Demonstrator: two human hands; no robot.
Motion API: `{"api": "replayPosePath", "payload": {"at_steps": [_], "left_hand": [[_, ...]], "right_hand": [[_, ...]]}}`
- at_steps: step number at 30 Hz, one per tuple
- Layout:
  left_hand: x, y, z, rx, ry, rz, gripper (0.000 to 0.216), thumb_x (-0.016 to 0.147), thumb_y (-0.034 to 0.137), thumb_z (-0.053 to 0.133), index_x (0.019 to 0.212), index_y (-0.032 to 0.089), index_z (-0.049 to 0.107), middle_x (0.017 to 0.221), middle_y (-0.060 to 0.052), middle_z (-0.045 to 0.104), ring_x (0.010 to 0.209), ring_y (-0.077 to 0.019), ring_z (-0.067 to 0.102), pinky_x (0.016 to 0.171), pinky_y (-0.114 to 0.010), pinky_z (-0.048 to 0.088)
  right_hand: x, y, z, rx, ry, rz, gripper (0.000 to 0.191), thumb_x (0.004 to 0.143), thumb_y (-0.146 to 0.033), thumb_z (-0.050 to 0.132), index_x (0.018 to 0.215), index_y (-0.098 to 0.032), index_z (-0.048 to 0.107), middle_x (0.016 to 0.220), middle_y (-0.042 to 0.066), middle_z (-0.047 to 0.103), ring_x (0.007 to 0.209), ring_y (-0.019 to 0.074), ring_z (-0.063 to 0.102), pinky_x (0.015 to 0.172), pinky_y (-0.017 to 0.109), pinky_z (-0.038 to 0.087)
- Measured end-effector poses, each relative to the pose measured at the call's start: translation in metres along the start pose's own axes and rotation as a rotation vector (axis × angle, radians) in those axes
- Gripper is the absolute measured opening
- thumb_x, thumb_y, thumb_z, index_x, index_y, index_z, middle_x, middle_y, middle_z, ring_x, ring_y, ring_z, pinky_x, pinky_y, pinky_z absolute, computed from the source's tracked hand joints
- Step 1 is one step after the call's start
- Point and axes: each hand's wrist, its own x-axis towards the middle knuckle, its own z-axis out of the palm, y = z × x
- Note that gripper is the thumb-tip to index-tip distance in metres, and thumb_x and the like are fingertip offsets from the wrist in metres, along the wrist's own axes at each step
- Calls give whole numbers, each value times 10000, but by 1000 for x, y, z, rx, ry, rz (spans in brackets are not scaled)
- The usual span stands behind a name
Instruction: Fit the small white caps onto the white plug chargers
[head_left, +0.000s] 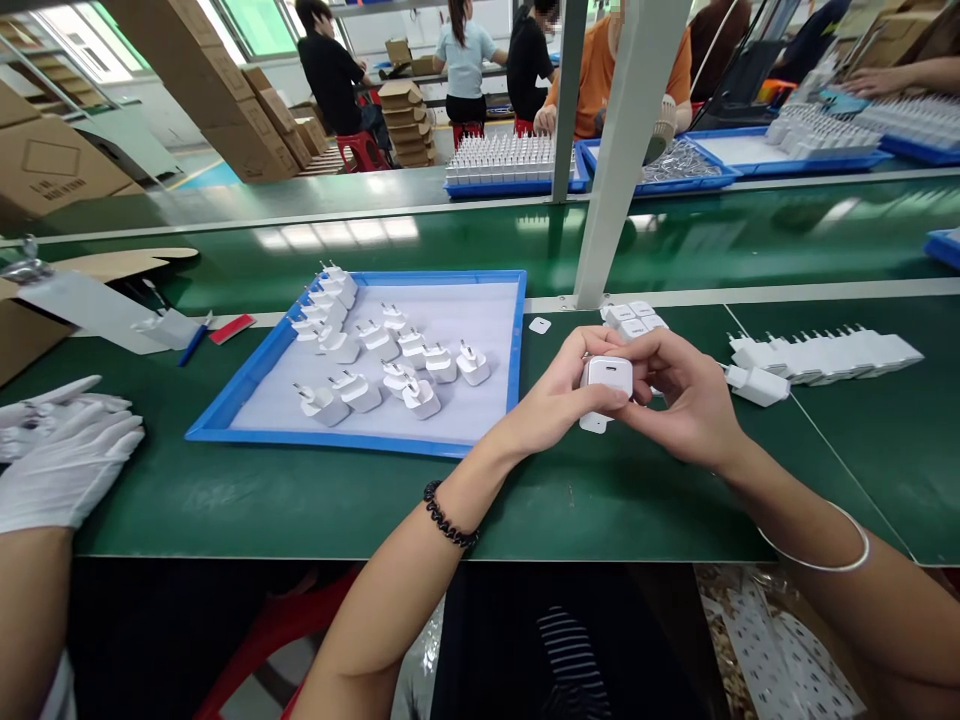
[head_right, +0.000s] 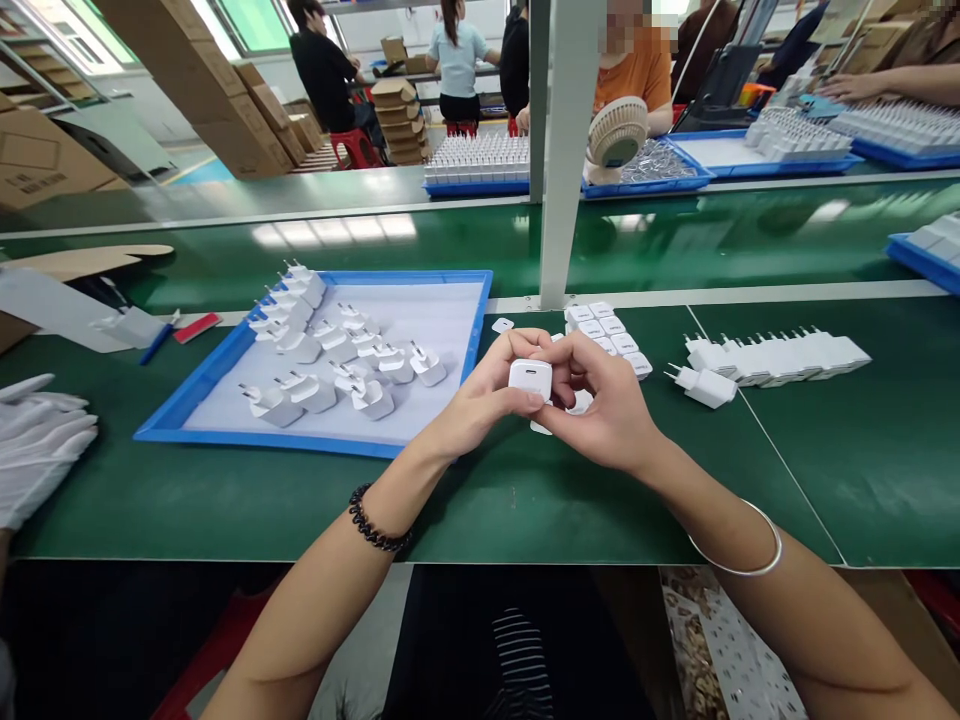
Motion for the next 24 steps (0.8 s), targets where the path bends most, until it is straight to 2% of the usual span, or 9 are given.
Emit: {"api": "replayPosePath", "payload": {"at_steps": [4,9,12,16,18,20,22,24], "left_hand": [[0,0,1,-68,-9,-15,281,759,210,696,963,208,502,1049,-17,592,891,-185,655,797,-345,515],[2,-5,2,-183,78,-53,204,762,228,694,863,177,524,884,-11,638,817,-163,648,743,-290,483],[3,-9,4,-237,100,-60,253,816,347,690,816,171,507,798,-20,644,747,-160,641,681,-275,471],[5,-11,5,-177,138,-81,391,877,550,605,847,167,531,691,-31,627,690,-172,622,618,-279,453],[5,-8,3,-138,136,-95,459,885,626,549,849,168,538,693,-34,623,705,-179,623,634,-292,461],[4,-5,1,-79,102,-102,446,847,610,623,909,173,554,776,-33,642,775,-182,631,699,-303,483],[4,-3,-2,13,69,-87,439,773,475,765,1036,187,563,931,-38,657,876,-181,632,780,-305,498],[5,-1,-7,112,87,-55,473,748,332,803,1123,195,550,1032,-48,653,927,-178,631,812,-299,503]], "right_hand": [[1,0,0,-9,-5,-27,285,761,-141,747,952,-242,562,611,-75,438,535,99,425,503,232,378],[-1,3,1,-134,-21,-102,301,779,-148,743,997,-239,556,605,-81,435,531,97,437,537,244,397],[-3,7,3,-202,-37,-120,322,783,-144,737,1033,-240,558,623,-76,449,526,98,438,527,243,402],[-6,8,7,-233,-42,-140,357,782,-128,721,1077,-252,562,624,-77,445,521,106,436,524,247,408],[-6,9,7,-194,-20,-100,326,788,-158,732,1055,-255,572,620,-74,450,524,111,443,533,257,415],[-3,9,6,-88,30,3,283,799,-216,744,1031,-252,586,631,-61,487,536,121,478,539,268,429],[2,11,4,72,70,136,255,814,-277,737,1026,-248,599,667,-37,561,562,137,537,548,280,458],[7,13,2,217,79,252,239,843,-331,703,1043,-243,605,690,-22,619,574,150,574,569,298,495]]}}
